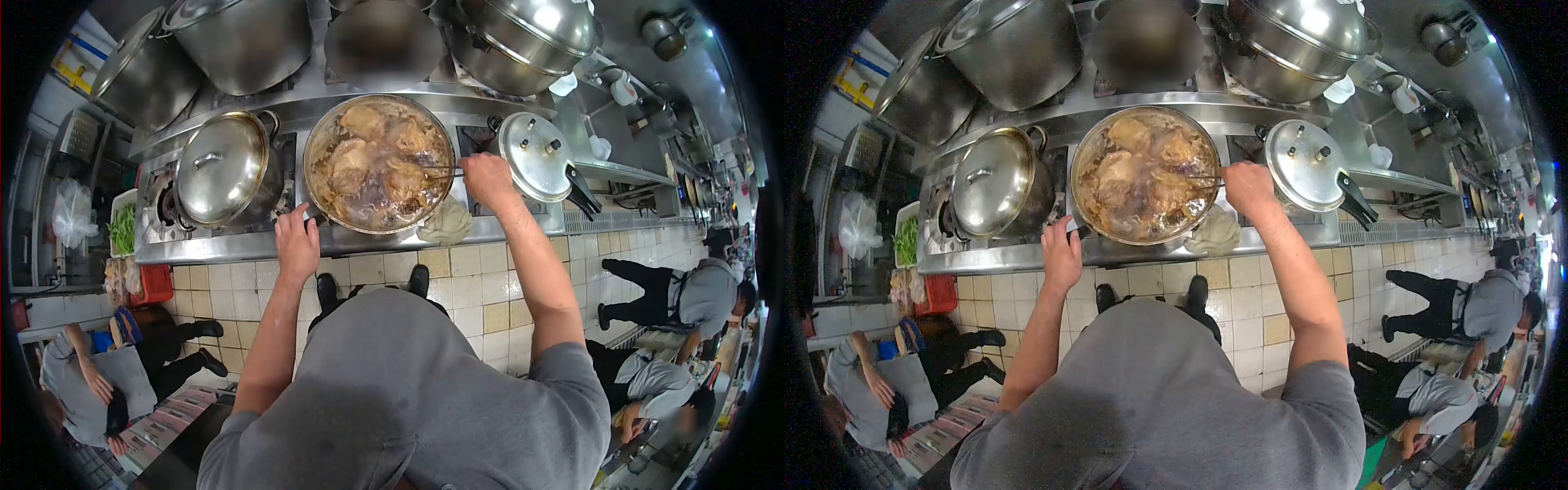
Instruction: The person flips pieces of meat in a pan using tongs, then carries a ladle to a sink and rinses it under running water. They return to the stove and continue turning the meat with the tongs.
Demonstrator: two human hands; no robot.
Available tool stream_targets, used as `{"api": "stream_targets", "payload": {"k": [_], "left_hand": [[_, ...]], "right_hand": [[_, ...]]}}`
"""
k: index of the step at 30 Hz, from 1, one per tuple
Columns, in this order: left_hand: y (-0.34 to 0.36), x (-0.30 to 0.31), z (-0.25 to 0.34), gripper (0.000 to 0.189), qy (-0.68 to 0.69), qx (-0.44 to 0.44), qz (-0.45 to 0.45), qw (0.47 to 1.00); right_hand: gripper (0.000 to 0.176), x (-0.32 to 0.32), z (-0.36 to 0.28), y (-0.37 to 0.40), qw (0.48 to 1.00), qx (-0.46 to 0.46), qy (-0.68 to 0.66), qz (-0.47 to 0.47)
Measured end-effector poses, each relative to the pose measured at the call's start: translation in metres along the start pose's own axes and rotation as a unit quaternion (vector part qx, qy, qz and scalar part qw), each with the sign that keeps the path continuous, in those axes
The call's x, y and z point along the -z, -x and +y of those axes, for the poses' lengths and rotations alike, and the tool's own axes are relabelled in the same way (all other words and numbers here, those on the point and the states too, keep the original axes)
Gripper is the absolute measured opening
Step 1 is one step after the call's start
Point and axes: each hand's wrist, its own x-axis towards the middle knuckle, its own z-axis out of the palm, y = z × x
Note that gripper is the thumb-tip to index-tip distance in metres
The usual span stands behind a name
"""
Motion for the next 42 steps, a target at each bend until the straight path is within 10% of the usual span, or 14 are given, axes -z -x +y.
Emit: {"api": "stream_targets", "payload": {"k": [8, 28, 42], "left_hand": [[0.000, -0.001, -0.001, 0.043, -0.003, -0.005, 0.009, 1.000], [0.000, 0.001, 0.001, 0.042, 0.006, 0.004, 0.006, 1.000], [0.000, 0.002, 0.002, 0.042, -0.002, 0.024, -0.008, 1.000]], "right_hand": [[0.021, 0.013, -0.025, -0.003, 0.991, 0.007, -0.008, -0.135], [0.027, -0.001, -0.087, 0.022, 0.984, 0.026, -0.129, -0.120], [0.027, 0.022, 0.018, -0.063, 0.987, -0.148, -0.029, -0.059]]}}
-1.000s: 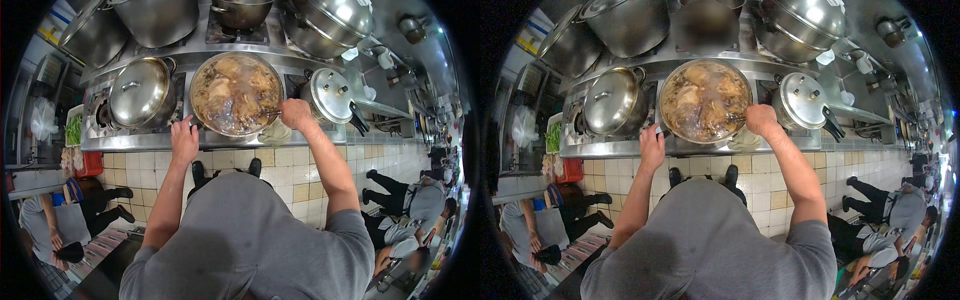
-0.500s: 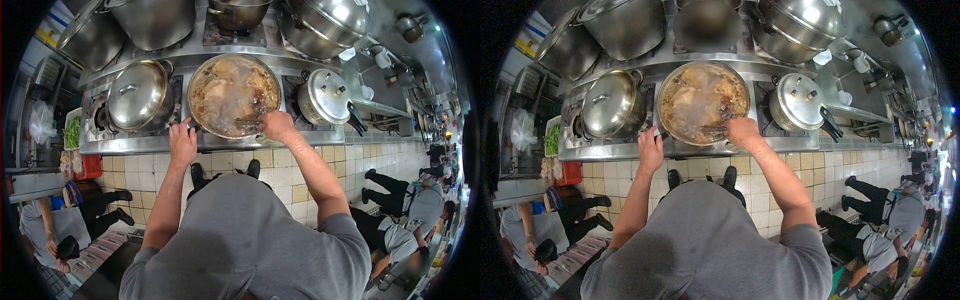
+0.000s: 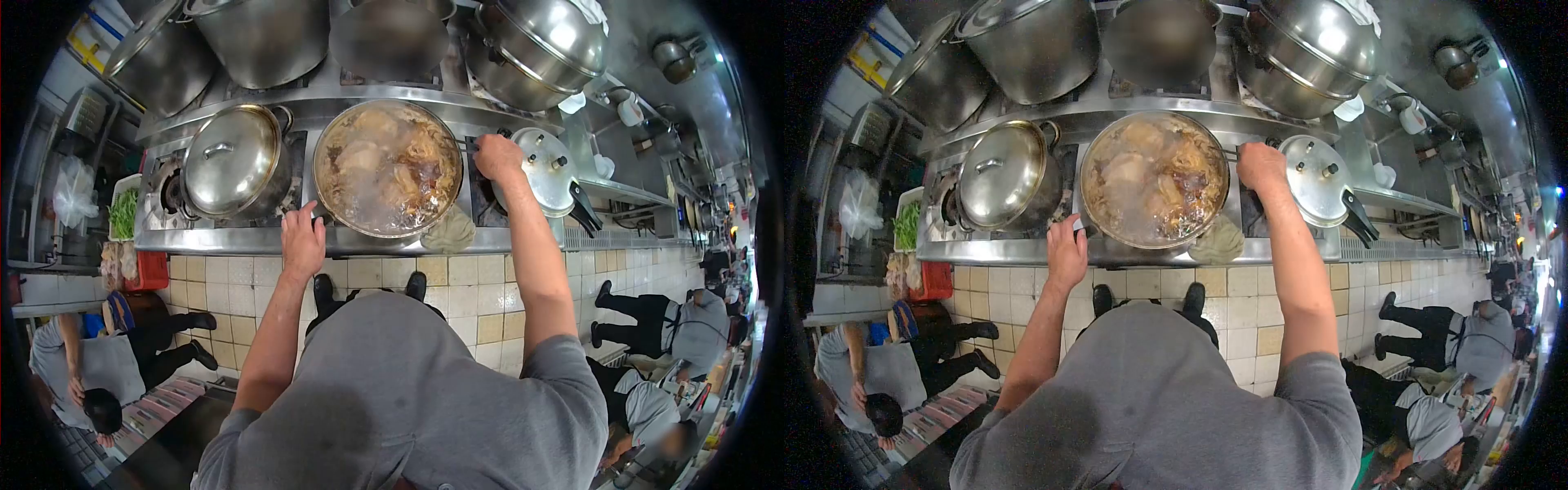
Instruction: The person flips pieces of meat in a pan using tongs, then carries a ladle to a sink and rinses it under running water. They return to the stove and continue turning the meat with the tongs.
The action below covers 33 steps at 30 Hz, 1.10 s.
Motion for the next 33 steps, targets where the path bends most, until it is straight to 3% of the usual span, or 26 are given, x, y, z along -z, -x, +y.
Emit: {"api": "stream_targets", "payload": {"k": [3, 9, 33], "left_hand": [[0.000, -0.001, 0.000, 0.041, -0.002, -0.006, 0.004, 1.000], [0.000, -0.002, -0.002, 0.041, -0.003, -0.009, 0.008, 1.000], [-0.001, 0.001, 0.001, 0.042, 0.012, -0.014, 0.007, 1.000]], "right_hand": [[0.029, -0.007, -0.007, -0.025, 0.997, 0.044, 0.042, -0.043], [0.030, 0.002, -0.026, -0.031, 0.995, 0.023, 0.039, -0.091], [0.028, -0.004, -0.030, 0.051, 0.991, 0.020, 0.003, -0.129]]}}
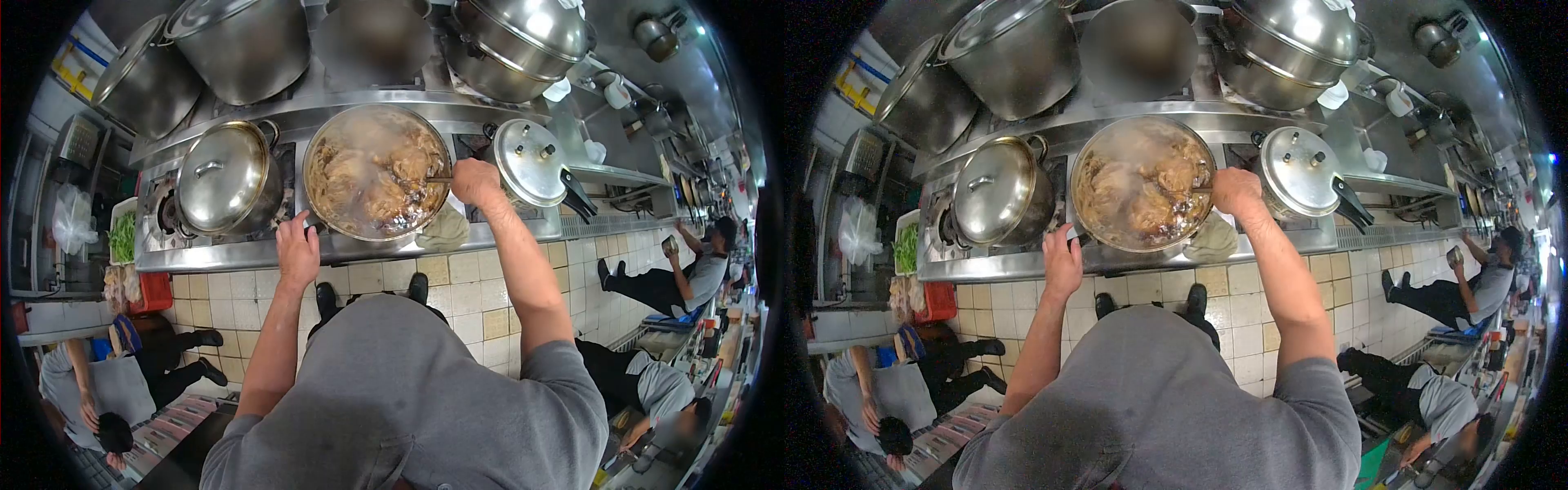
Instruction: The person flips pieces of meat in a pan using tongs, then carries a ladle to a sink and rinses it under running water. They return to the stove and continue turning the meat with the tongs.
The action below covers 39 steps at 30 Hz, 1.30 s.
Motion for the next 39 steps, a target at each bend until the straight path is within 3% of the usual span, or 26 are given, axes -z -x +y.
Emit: {"api": "stream_targets", "payload": {"k": [17, 20, 22, 27, 39], "left_hand": [[0.000, -0.003, -0.005, 0.043, -0.006, -0.009, 0.005, 1.000], [0.001, -0.002, -0.003, 0.042, -0.004, -0.006, 0.005, 1.000], [0.000, -0.002, -0.002, 0.042, -0.002, -0.004, 0.005, 1.000], [0.000, -0.001, -0.002, 0.041, -0.007, 0.000, 0.008, 1.000], [0.000, -0.002, -0.002, 0.041, -0.005, 0.011, -0.003, 1.000]], "right_hand": [[0.028, 0.028, 0.002, 0.024, 0.999, 0.044, 0.004, -0.011], [0.029, 0.043, 0.003, 0.018, 0.999, 0.036, -0.006, 0.017], [0.030, 0.043, -0.001, -0.001, 0.997, -0.028, -0.019, 0.072], [0.031, 0.012, 0.000, -0.039, 0.999, -0.041, -0.011, 0.029], [0.030, 0.014, -0.005, -0.009, 1.000, -0.026, -0.005, -0.014]]}}
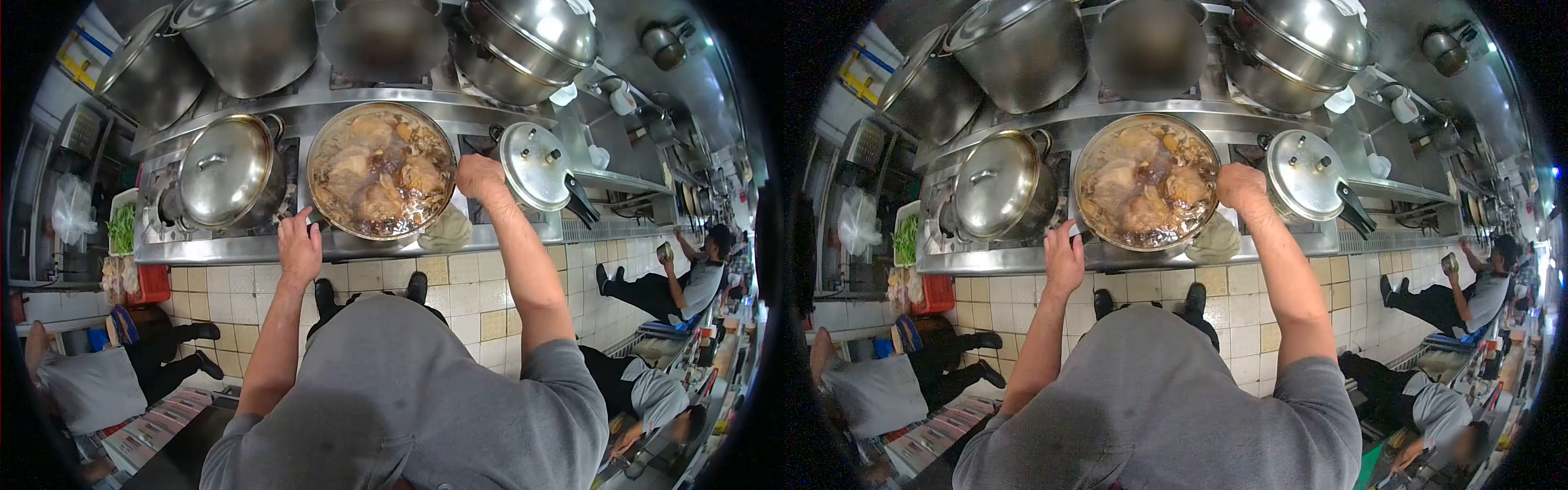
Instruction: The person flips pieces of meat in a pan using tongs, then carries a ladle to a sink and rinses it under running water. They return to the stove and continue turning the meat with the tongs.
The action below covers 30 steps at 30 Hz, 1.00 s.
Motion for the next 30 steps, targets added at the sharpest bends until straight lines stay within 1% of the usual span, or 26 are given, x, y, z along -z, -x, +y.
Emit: {"api": "stream_targets", "payload": {"k": [2, 14, 21, 27, 29, 30], "left_hand": [[0.000, 0.000, 0.000, 0.042, -0.003, 0.000, -0.002, 1.000], [0.000, 0.002, 0.002, 0.043, 0.008, -0.008, 0.006, 1.000], [0.000, 0.003, 0.004, 0.043, 0.014, -0.006, 0.006, 1.000], [-0.001, 0.001, 0.001, 0.043, 0.005, -0.010, 0.009, 1.000], [-0.001, 0.000, -0.001, 0.043, -0.001, -0.013, 0.011, 1.000], [0.000, 0.001, -0.001, 0.043, -0.002, -0.012, 0.011, 1.000]], "right_hand": [[0.029, 0.000, -0.002, 0.003, 1.000, 0.003, 0.001, -0.013], [0.029, -0.005, -0.006, 0.027, 0.999, 0.034, 0.014, -0.007], [0.029, -0.007, -0.008, 0.036, 0.999, 0.034, 0.014, -0.021], [0.030, 0.002, 0.002, 0.036, 0.999, 0.039, 0.023, -0.002], [0.029, 0.015, 0.006, 0.034, 1.000, 0.026, 0.002, 0.014], [0.028, 0.015, 0.006, 0.027, 0.999, 0.029, -0.001, 0.036]]}}
